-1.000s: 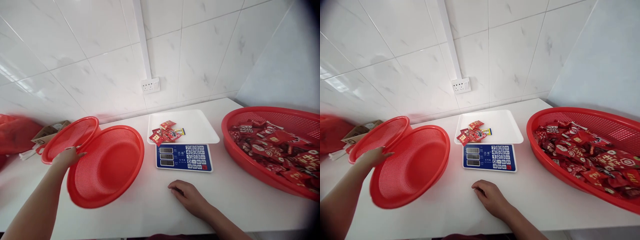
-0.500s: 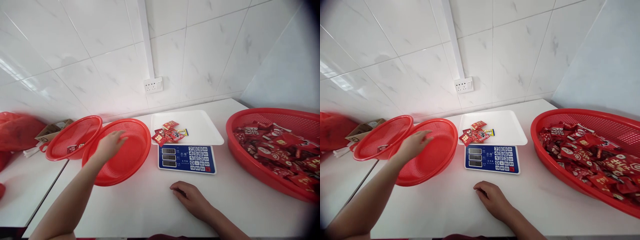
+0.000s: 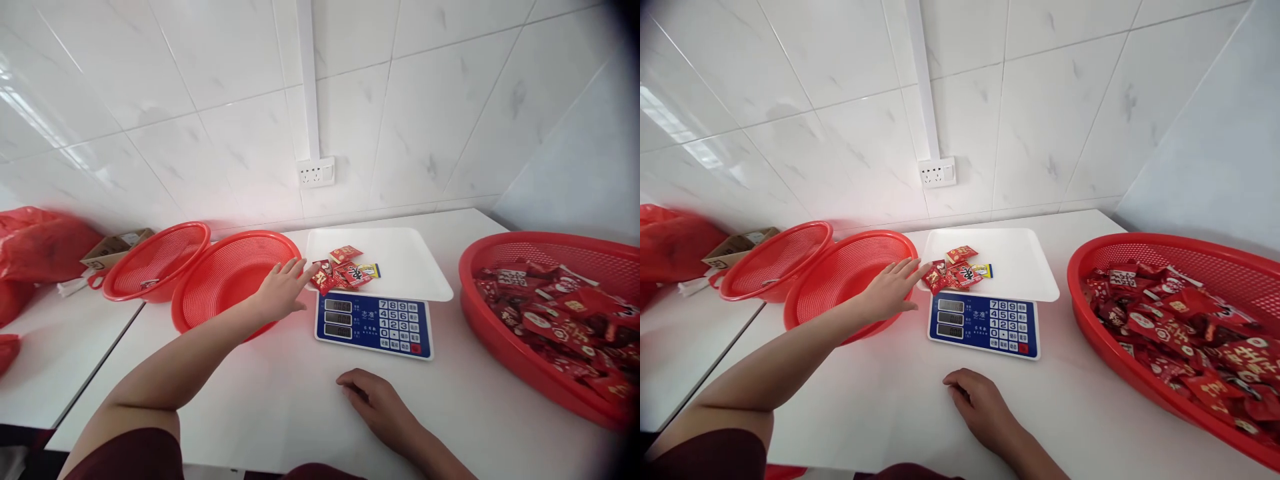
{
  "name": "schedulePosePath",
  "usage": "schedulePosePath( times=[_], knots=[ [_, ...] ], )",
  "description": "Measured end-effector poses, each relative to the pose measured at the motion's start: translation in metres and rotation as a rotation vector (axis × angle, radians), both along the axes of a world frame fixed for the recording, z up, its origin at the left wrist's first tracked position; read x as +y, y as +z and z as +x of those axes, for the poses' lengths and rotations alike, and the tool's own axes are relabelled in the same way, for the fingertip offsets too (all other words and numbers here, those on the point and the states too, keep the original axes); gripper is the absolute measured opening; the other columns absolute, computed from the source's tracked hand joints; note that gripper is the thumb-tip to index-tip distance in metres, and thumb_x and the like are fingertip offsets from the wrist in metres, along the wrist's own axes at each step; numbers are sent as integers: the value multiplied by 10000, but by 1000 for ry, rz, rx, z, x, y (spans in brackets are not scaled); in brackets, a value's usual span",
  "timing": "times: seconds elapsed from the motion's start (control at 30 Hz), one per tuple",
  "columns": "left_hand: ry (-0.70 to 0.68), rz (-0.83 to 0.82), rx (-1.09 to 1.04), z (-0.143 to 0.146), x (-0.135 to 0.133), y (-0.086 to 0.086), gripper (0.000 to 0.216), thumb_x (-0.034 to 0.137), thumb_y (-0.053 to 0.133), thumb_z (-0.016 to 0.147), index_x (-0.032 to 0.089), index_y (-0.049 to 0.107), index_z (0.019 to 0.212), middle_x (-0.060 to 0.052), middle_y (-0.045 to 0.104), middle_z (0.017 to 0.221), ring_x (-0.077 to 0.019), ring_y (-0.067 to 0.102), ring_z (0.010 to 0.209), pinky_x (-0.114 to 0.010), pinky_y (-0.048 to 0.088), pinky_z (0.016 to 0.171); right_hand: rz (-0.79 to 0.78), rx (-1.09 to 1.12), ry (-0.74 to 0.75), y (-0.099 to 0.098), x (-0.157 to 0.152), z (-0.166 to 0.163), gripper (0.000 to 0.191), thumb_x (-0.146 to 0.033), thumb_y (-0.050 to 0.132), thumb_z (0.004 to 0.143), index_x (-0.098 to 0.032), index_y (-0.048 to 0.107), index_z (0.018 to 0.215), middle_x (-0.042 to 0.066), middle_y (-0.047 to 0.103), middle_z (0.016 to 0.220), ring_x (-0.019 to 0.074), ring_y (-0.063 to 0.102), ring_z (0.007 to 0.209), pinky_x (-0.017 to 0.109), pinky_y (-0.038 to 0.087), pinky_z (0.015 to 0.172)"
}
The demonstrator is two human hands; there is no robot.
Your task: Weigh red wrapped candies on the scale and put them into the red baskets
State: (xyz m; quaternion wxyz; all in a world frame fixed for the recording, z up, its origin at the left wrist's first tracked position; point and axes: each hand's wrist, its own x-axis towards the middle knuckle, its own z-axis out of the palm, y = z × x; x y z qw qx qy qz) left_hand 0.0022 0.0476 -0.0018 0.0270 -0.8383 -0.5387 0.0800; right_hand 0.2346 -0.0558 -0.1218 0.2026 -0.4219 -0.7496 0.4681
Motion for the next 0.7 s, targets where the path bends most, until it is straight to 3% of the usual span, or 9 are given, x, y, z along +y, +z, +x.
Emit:
schedulePosePath(
  times=[0.1,0.23,0.43,0.53,0.6,0.7],
  knots=[
    [41,-75,45,-11,-2,3,1039,306,721,721,288,12,1480,-155,216,1538,-341,177,1413,-536,241,1095,-3,3,10,0,0,0,256,-306,410,894,-224,643,961,54,679,980,200,626,895,321,495,798],
    [132,-178,-3,-17,-4,8,1019,328,704,725,247,29,1484,-165,153,1550,-346,142,1419,-542,247,1087,-11,11,16,0,-1,0,258,-306,411,897,-209,639,966,60,675,991,199,623,908,318,489,806],
    [184,-150,-69,-13,1,7,804,341,520,861,210,32,1486,-173,146,1551,-344,197,1407,-466,445,953,-19,26,-12,2,-1,-2,251,-311,423,891,-211,642,961,58,676,980,199,625,892,324,494,807],
    [171,-79,-102,-4,-6,6,759,323,525,864,208,96,1479,-164,156,1551,-342,151,1418,-527,313,1067,-71,85,-61,-3,-4,-1,248,-346,448,884,-217,644,963,58,676,963,193,628,848,313,512,763],
    [89,16,-230,4,-21,1,693,323,499,885,223,137,1467,-146,192,1545,-307,148,1426,-507,235,1124,-57,171,-199,-8,-4,3,267,-396,467,879,-214,643,962,74,672,953,196,628,827,311,520,744],
    [-97,128,-598,18,-57,-24,636,403,451,909,282,131,1445,-129,298,1505,-238,257,1402,-437,297,1121,96,312,-624,-10,3,20,334,-477,506,851,-209,616,1017,107,654,1012,224,620,912,357,509,833]
  ],
)
